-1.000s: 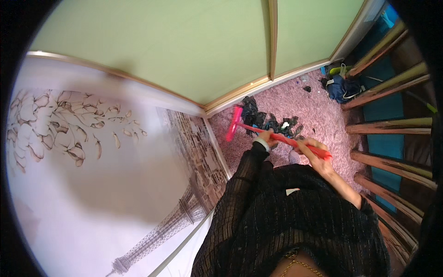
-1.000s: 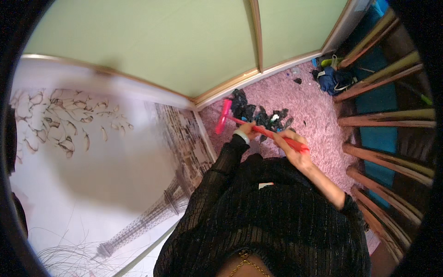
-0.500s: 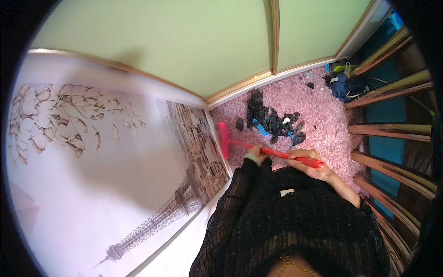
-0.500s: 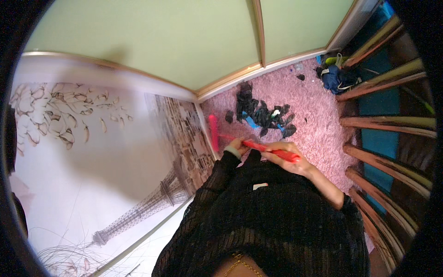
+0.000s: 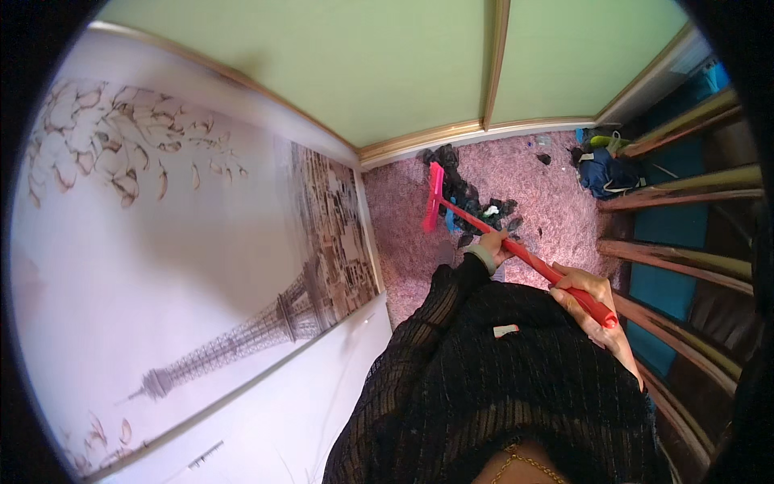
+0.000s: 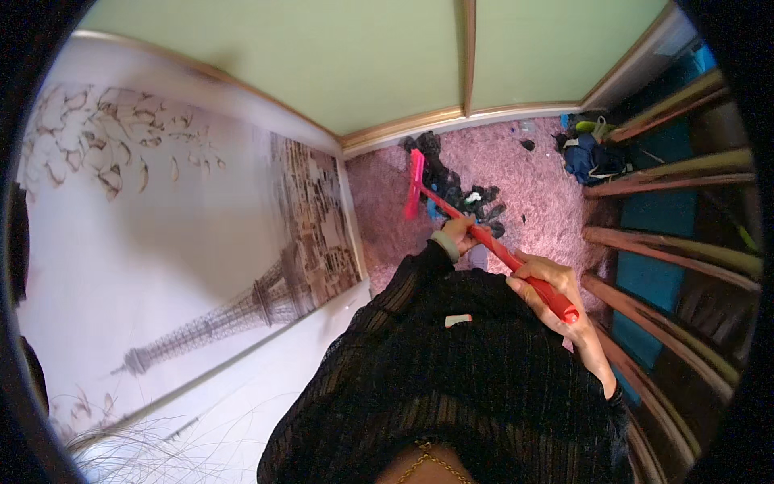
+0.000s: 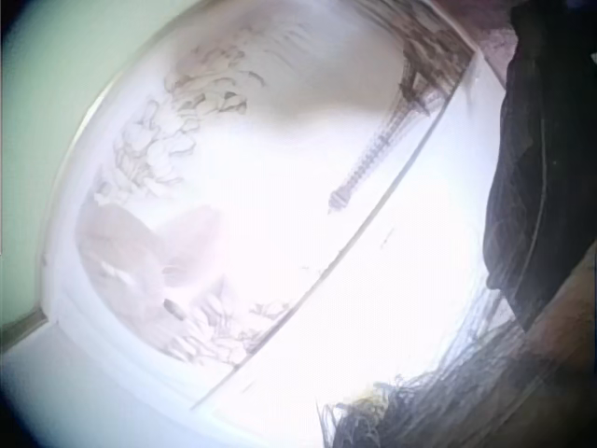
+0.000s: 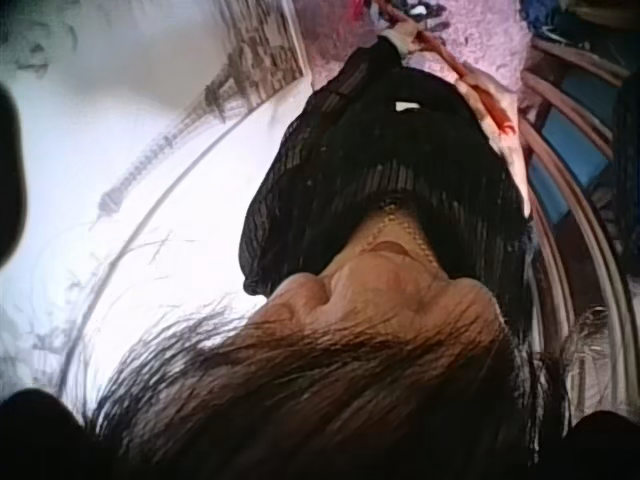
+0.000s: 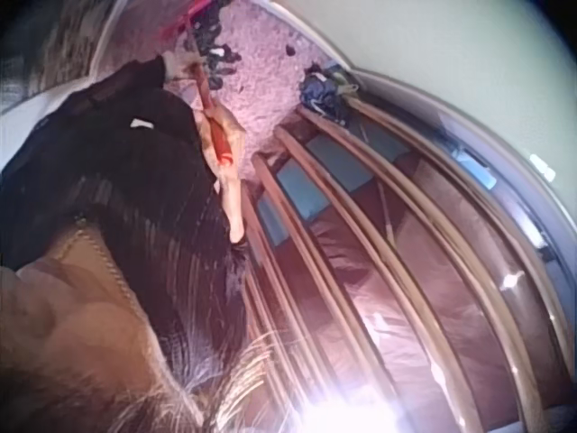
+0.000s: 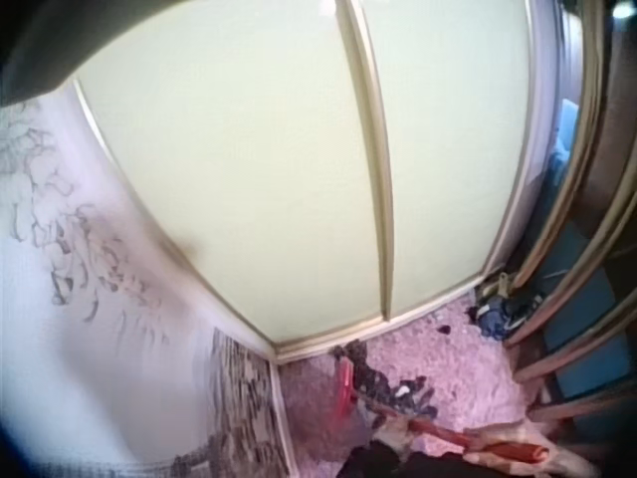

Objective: The person sweeps a pink carpeted floor using a pink broom, gathering scattered debris into a pile near the wall. The person moves around the room to collect debris from different areas and consolidates it.

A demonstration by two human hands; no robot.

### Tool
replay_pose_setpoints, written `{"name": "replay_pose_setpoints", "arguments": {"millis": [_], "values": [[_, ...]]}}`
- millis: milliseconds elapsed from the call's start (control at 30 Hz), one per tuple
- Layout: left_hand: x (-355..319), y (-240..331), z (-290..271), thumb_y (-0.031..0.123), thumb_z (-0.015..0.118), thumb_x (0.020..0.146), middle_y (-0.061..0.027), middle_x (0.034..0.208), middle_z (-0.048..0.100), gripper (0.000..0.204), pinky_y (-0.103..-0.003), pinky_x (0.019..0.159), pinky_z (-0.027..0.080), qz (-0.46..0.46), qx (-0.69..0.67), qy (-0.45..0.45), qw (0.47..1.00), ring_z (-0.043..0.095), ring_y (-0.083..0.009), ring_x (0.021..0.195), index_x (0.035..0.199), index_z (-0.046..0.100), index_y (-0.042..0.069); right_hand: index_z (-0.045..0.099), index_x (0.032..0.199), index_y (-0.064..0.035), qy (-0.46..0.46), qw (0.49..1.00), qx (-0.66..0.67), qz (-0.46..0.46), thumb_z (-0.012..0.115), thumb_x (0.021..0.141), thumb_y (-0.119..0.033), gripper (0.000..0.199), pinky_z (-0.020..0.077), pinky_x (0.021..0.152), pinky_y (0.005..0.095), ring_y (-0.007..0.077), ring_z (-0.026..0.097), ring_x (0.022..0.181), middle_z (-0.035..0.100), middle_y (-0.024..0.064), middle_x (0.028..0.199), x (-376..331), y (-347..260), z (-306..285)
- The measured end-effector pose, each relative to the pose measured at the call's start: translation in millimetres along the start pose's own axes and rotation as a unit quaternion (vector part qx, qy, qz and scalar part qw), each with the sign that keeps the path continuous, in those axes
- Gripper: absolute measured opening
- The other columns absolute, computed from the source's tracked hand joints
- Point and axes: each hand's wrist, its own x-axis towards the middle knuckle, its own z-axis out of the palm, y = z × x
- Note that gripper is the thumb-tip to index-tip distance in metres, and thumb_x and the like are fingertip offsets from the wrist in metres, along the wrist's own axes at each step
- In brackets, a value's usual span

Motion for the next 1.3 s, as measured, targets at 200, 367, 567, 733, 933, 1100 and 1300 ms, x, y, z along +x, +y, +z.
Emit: {"name": "replay_pose_setpoints", "arguments": {"millis": [200,367,567,733,933,1100,1300], "values": [[-57.7,-19.1,1.8,0.013,0.042,0.094,-0.0232,0.100,0.057,0.019,-0.050,0.087,0.049,0.073,-0.018,0.108,0.991,0.058,-0.0358,0.093,0.103,0.045,-0.004,0.063,0.083,-0.0002,-0.021,0.990,0.008,-0.137,0.068,0.078,-0.008,0.010,0.0500,0.066,0.0278,0.0206,0.064,0.071,0.065,0.0139,0.083,-0.9,36.2,2.9],[-52.9,-48.9,-97.8,0.008,0.043,0.092,-0.0203,0.106,0.058,0.022,-0.046,0.089,0.049,0.080,-0.099,0.171,0.977,0.058,-0.0319,0.098,0.109,0.048,-0.005,0.065,0.086,-0.0011,-0.207,0.974,0.081,-0.051,0.067,0.079,-0.010,0.011,0.0495,0.066,0.0270,0.0171,0.062,0.071,0.065,0.0115,0.081,17.7,56.7,35.5],[-71.9,-48.2,-125.9,0.002,0.044,0.088,-0.0205,0.114,0.055,0.029,-0.041,0.094,0.046,0.056,-0.044,0.178,0.981,0.054,-0.0305,0.107,0.115,0.049,-0.006,0.064,0.085,-0.0006,-0.225,0.964,0.112,-0.091,0.066,0.081,-0.011,0.011,0.0482,0.066,0.0286,0.0173,0.061,0.071,0.063,0.0096,0.077,14.7,74.9,69.2],[-37.5,-46.6,-66.7,0.012,0.041,0.094,-0.0231,0.104,0.057,0.024,-0.050,0.087,0.050,0.034,-0.089,0.115,0.989,0.054,-0.0346,0.105,0.106,0.048,-0.008,0.062,0.083,-0.0001,-0.180,0.981,0.029,-0.063,0.066,0.080,-0.011,0.012,0.0480,0.065,0.0293,0.0203,0.062,0.069,0.062,0.0105,0.076,1.0,32.2,17.9],[-66.1,-43.9,-14.3,0.015,0.041,0.095,-0.0216,0.096,0.057,0.023,-0.047,0.086,0.051,0.076,-0.066,0.064,0.993,0.059,-0.0350,0.092,0.101,0.044,-0.007,0.060,0.078,-0.0006,-0.182,0.972,-0.081,-0.124,0.068,0.077,-0.010,0.012,0.0478,0.058,0.0310,0.0229,0.062,0.065,0.061,0.0118,0.075,-14.3,-4.4,-5.2],[-63.7,-49.4,-72.8,0.008,0.042,0.091,-0.0213,0.107,0.056,0.024,-0.048,0.092,0.047,0.075,-0.070,0.084,0.991,0.056,-0.0340,0.101,0.111,0.045,-0.005,0.063,0.079,-0.0017,-0.171,0.976,-0.023,-0.136,0.068,0.077,-0.010,0.010,0.0478,0.055,0.0308,0.0212,0.062,0.062,0.061,0.0113,0.072,-14.1,21.7,19.8],[-63.8,-39.4,-112.8,0.009,0.042,0.091,-0.0190,0.108,0.056,0.024,-0.046,0.090,0.047,-0.002,-0.044,0.186,0.982,0.056,-0.0326,0.102,0.108,0.051,-0.004,0.065,0.086,-0.0026,-0.122,0.988,0.095,-0.022,0.067,0.081,-0.015,0.013,0.0482,0.059,0.0280,0.0157,0.063,0.066,0.065,0.0084,0.075,-22.1,60.1,71.4]]}}
